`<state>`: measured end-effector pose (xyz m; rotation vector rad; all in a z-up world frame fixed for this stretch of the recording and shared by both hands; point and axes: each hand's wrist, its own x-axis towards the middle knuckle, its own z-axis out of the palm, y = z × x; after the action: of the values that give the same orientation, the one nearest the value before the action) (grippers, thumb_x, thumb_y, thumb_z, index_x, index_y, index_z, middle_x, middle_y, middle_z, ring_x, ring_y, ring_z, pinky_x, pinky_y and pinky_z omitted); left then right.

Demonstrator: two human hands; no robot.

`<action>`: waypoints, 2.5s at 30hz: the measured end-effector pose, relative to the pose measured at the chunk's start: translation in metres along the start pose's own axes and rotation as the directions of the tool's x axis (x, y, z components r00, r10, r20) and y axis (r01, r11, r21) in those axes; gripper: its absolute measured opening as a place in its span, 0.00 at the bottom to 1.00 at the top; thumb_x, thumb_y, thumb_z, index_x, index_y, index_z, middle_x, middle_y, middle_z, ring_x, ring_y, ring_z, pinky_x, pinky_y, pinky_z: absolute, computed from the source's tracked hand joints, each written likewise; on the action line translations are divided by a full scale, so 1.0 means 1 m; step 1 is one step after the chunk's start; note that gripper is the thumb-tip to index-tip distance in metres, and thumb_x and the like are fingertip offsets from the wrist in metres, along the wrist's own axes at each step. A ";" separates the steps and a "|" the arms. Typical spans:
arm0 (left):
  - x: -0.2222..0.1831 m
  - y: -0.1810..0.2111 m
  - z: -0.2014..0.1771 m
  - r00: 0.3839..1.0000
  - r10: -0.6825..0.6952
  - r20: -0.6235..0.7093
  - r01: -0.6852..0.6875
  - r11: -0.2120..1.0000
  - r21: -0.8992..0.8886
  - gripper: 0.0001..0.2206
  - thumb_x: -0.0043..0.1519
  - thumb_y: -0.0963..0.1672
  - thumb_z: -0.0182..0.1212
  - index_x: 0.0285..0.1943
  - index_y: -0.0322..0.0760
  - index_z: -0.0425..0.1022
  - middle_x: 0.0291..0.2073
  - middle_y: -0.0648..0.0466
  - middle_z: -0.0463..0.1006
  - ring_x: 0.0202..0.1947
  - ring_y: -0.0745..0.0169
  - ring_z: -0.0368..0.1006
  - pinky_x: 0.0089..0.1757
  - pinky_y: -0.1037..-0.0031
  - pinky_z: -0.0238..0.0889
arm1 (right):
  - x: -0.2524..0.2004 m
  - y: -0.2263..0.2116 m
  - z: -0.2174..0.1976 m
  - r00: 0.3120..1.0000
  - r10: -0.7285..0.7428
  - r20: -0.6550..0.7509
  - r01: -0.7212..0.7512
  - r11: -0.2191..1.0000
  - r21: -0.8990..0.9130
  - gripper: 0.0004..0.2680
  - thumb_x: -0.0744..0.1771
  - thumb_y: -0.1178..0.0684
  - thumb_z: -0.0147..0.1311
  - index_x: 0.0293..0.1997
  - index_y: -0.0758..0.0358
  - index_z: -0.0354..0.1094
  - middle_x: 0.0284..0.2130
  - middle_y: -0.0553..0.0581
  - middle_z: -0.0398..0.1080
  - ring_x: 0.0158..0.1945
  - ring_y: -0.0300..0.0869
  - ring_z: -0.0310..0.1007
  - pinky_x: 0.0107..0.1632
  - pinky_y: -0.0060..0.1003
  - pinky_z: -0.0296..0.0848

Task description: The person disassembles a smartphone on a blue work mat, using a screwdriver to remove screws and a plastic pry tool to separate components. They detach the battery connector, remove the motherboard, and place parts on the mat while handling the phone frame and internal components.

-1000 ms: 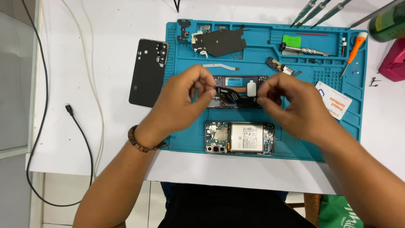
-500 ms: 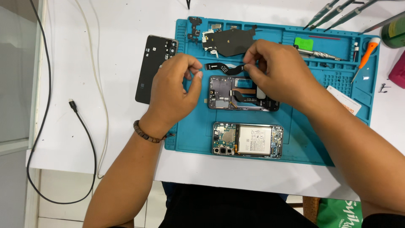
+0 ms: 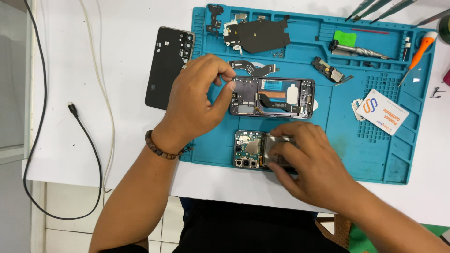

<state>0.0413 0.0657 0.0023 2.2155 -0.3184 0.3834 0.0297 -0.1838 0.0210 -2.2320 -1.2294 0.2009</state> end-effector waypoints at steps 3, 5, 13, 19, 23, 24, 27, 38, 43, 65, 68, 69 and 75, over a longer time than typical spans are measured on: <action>0.000 0.006 0.004 1.000 0.021 0.019 -0.020 1.000 -0.008 0.04 0.62 0.42 0.49 0.38 0.37 0.68 0.31 0.55 0.69 0.31 0.61 0.64 0.41 0.67 0.58 | -0.001 -0.005 0.008 0.999 -0.007 -0.048 0.006 0.999 -0.033 0.06 0.63 0.55 0.55 0.38 0.59 0.63 0.52 0.64 0.61 0.56 0.59 0.60 0.54 0.54 0.60; -0.003 0.012 0.003 0.998 0.033 0.054 -0.033 0.999 -0.002 0.07 0.63 0.44 0.46 0.39 0.37 0.68 0.32 0.55 0.71 0.33 0.59 0.65 0.40 0.66 0.56 | 0.002 -0.008 0.010 0.999 0.004 -0.035 -0.005 0.999 -0.036 0.05 0.62 0.56 0.55 0.36 0.59 0.64 0.54 0.64 0.61 0.60 0.61 0.57 0.56 0.57 0.59; -0.033 0.040 -0.006 0.939 0.040 0.342 -0.055 0.998 0.035 0.14 0.58 0.46 0.58 0.49 0.37 0.66 0.43 0.51 0.68 0.46 0.50 0.63 0.45 0.57 0.53 | 0.010 -0.014 0.013 1.000 -0.011 -0.014 0.010 0.998 -0.067 0.04 0.62 0.56 0.54 0.32 0.59 0.62 0.55 0.65 0.61 0.64 0.62 0.53 0.57 0.58 0.58; -0.060 0.039 0.000 0.915 0.072 0.397 -0.132 0.983 0.125 0.29 0.52 0.52 0.66 0.58 0.34 0.64 0.55 0.43 0.65 0.57 0.42 0.60 0.51 0.50 0.55 | 0.011 -0.015 0.014 1.000 0.020 0.005 -0.020 0.998 -0.067 0.05 0.61 0.56 0.54 0.33 0.58 0.61 0.56 0.64 0.60 0.65 0.61 0.53 0.55 0.58 0.58; -0.064 0.035 0.004 0.919 0.113 0.377 -0.161 0.982 0.098 0.30 0.51 0.50 0.69 0.59 0.32 0.64 0.54 0.42 0.66 0.56 0.42 0.60 0.53 0.53 0.57 | 0.012 -0.013 0.015 0.999 0.049 0.022 -0.049 0.998 -0.036 0.05 0.60 0.56 0.54 0.33 0.57 0.62 0.58 0.62 0.59 0.66 0.61 0.51 0.57 0.58 0.56; -0.064 0.035 0.005 0.921 0.128 0.369 -0.176 0.979 0.099 0.29 0.53 0.49 0.68 0.59 0.32 0.64 0.53 0.43 0.67 0.55 0.42 0.61 0.53 0.54 0.57 | 0.012 -0.012 0.015 0.998 0.055 0.029 -0.054 0.998 -0.023 0.05 0.60 0.56 0.54 0.34 0.57 0.62 0.58 0.62 0.59 0.67 0.61 0.50 0.57 0.58 0.56; -0.065 0.033 0.005 0.923 0.129 0.363 -0.179 0.978 0.108 0.30 0.52 0.49 0.69 0.59 0.31 0.64 0.53 0.43 0.67 0.55 0.42 0.61 0.53 0.54 0.57 | 0.012 -0.013 0.011 0.999 0.045 0.029 -0.046 0.998 0.047 0.05 0.61 0.57 0.54 0.34 0.57 0.62 0.57 0.63 0.60 0.66 0.62 0.51 0.60 0.59 0.54; -0.065 0.031 0.006 0.922 0.123 0.366 -0.171 0.980 0.103 0.29 0.53 0.50 0.68 0.60 0.33 0.64 0.53 0.44 0.68 0.55 0.43 0.62 0.52 0.54 0.56 | 0.003 -0.008 0.005 1.000 0.002 0.009 -0.001 0.998 -0.063 0.07 0.62 0.52 0.54 0.40 0.58 0.64 0.56 0.62 0.62 0.63 0.60 0.56 0.58 0.58 0.56; -0.067 0.029 0.008 0.918 0.125 0.377 -0.166 0.983 0.078 0.30 0.54 0.50 0.68 0.61 0.33 0.63 0.54 0.44 0.68 0.55 0.43 0.62 0.52 0.53 0.55 | -0.013 0.009 -0.007 0.998 0.071 0.003 -0.069 0.987 -0.144 0.19 0.61 0.44 0.58 0.51 0.58 0.59 0.56 0.60 0.63 0.63 0.56 0.60 0.61 0.55 0.54; -0.057 0.054 0.004 0.898 -0.062 0.435 0.247 0.890 -0.382 0.30 0.57 0.43 0.61 0.67 0.35 0.51 0.61 0.42 0.56 0.63 0.43 0.56 0.59 0.56 0.57 | -0.048 0.034 -0.008 0.979 0.190 -0.067 -0.191 0.981 -0.016 0.31 0.55 0.37 0.66 0.57 0.63 0.57 0.51 0.59 0.67 0.54 0.52 0.64 0.53 0.46 0.59; -0.060 0.063 0.014 0.946 -0.125 0.299 0.299 0.692 -0.657 0.32 0.59 0.42 0.57 0.70 0.36 0.43 0.65 0.41 0.53 0.70 0.44 0.49 0.65 0.57 0.46 | -0.047 0.029 -0.008 0.966 0.183 -0.183 -0.176 0.983 0.054 0.31 0.54 0.37 0.67 0.56 0.64 0.56 0.50 0.60 0.67 0.52 0.52 0.66 0.53 0.46 0.61; -0.063 0.066 0.020 0.969 -0.158 0.187 0.244 0.530 -0.812 0.36 0.59 0.40 0.56 0.72 0.37 0.37 0.67 0.38 0.51 0.73 0.44 0.46 0.70 0.57 0.36 | -0.047 0.026 -0.008 0.953 0.178 -0.244 -0.162 0.983 0.085 0.31 0.54 0.38 0.67 0.55 0.65 0.55 0.49 0.62 0.68 0.52 0.52 0.67 0.53 0.45 0.63; -0.061 0.085 0.051 0.930 -0.211 0.300 0.325 0.091 -0.941 0.36 0.62 0.44 0.58 0.73 0.38 0.35 0.68 0.38 0.52 0.67 0.45 0.54 0.62 0.52 0.55 | -0.030 0.005 0.004 0.892 0.178 -0.415 -0.128 0.981 0.147 0.28 0.55 0.37 0.66 0.49 0.64 0.57 0.43 0.61 0.69 0.48 0.50 0.70 0.52 0.44 0.63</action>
<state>-0.0370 -0.0211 0.0087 0.8421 -0.1051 -0.1755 0.0146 -0.2085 0.0111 -2.1220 -0.7855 -0.1502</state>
